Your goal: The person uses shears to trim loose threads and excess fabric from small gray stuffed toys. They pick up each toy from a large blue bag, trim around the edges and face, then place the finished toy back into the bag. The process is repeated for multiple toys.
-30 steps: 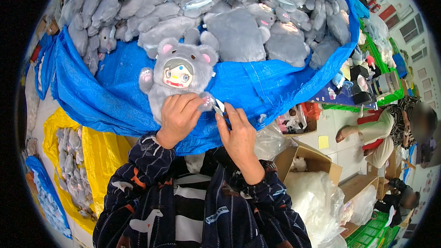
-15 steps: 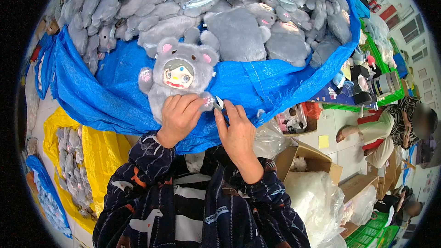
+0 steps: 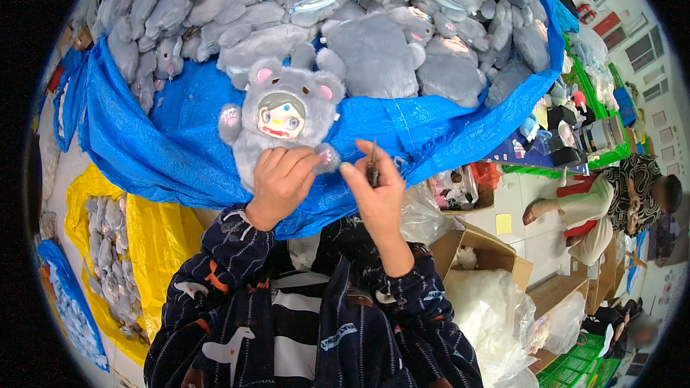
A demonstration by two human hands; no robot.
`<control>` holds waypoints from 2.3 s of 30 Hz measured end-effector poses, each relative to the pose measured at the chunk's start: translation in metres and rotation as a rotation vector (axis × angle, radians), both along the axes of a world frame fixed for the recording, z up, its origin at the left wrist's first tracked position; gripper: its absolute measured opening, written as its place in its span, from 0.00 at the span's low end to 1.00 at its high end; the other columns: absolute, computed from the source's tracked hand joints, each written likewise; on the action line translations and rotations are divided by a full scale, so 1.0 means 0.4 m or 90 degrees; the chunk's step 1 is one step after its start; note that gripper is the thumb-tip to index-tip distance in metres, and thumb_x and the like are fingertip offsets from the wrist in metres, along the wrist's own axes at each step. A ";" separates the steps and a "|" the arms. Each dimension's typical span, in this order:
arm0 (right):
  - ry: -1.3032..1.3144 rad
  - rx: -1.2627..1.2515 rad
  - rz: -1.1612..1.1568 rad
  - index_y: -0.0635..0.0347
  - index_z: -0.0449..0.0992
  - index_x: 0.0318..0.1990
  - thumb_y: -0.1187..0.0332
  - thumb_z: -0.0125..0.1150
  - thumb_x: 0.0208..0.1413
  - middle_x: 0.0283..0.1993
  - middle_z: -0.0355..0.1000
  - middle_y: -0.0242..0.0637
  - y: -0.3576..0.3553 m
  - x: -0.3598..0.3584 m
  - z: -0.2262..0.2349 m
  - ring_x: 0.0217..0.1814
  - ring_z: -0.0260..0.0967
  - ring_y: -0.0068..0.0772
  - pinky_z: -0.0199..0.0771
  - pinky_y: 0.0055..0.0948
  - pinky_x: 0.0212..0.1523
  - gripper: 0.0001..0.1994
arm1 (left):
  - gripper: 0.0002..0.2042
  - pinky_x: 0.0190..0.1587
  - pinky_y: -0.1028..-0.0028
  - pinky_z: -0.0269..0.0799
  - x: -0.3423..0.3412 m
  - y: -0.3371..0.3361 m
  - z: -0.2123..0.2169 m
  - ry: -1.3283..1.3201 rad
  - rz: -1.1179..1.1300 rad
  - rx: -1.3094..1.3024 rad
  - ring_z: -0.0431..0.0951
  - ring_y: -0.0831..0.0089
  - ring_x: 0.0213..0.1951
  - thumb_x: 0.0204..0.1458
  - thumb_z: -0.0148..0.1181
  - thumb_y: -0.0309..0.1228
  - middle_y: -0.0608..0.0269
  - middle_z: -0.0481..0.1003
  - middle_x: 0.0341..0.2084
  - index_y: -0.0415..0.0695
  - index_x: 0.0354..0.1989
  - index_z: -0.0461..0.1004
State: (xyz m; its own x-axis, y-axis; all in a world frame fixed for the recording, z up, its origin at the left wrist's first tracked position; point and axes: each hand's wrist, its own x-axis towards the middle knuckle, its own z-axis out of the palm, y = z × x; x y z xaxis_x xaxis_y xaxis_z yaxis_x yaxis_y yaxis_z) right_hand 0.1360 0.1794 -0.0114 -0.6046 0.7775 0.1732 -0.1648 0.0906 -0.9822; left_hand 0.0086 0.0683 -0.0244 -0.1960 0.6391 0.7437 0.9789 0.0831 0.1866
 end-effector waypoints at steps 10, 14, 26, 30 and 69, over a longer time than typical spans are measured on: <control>-0.036 -0.116 0.023 0.58 0.69 0.27 0.63 0.54 0.58 0.23 0.62 0.26 -0.012 -0.061 -0.036 0.15 0.56 0.18 0.55 0.19 0.16 0.11 | 0.10 0.30 0.73 0.59 -0.004 -0.004 -0.002 -0.010 -0.010 0.014 0.68 0.73 0.26 0.38 0.60 0.26 0.71 0.72 0.30 0.47 0.33 0.73; 0.197 -0.531 0.224 0.50 0.59 0.21 0.59 0.49 0.61 0.18 0.50 0.21 0.011 0.010 0.045 0.13 0.39 0.10 0.40 0.14 0.11 0.16 | 0.10 0.30 0.73 0.59 -0.010 -0.001 -0.012 -0.017 -0.010 0.017 0.68 0.73 0.27 0.38 0.61 0.26 0.71 0.72 0.30 0.47 0.33 0.73; -0.243 -0.025 0.241 0.66 0.75 0.30 0.65 0.59 0.54 0.19 0.64 0.26 -0.042 0.094 0.011 0.19 0.57 0.14 0.55 0.17 0.20 0.10 | 0.08 0.24 0.82 0.64 -0.053 -0.244 0.024 -0.743 0.030 0.137 0.69 0.83 0.23 0.54 0.55 0.28 0.64 0.72 0.25 0.36 0.36 0.72; -0.114 -0.265 0.491 0.66 0.75 0.30 0.62 0.56 0.56 0.20 0.67 0.28 -0.066 0.093 -0.031 0.21 0.60 0.14 0.58 0.17 0.22 0.14 | 0.12 0.21 0.82 0.63 -0.038 -0.261 0.029 -0.842 0.016 -0.008 0.68 0.83 0.21 0.55 0.55 0.34 0.65 0.72 0.22 0.35 0.36 0.71; -0.173 0.218 0.230 0.70 0.74 0.38 0.67 0.62 0.50 0.30 0.75 0.41 -0.122 -0.013 0.023 0.28 0.67 0.22 0.68 0.26 0.28 0.13 | 0.15 0.23 0.79 0.68 0.036 -0.227 -0.005 -1.227 -0.272 0.181 0.74 0.75 0.27 0.56 0.51 0.32 0.59 0.73 0.34 0.38 0.48 0.64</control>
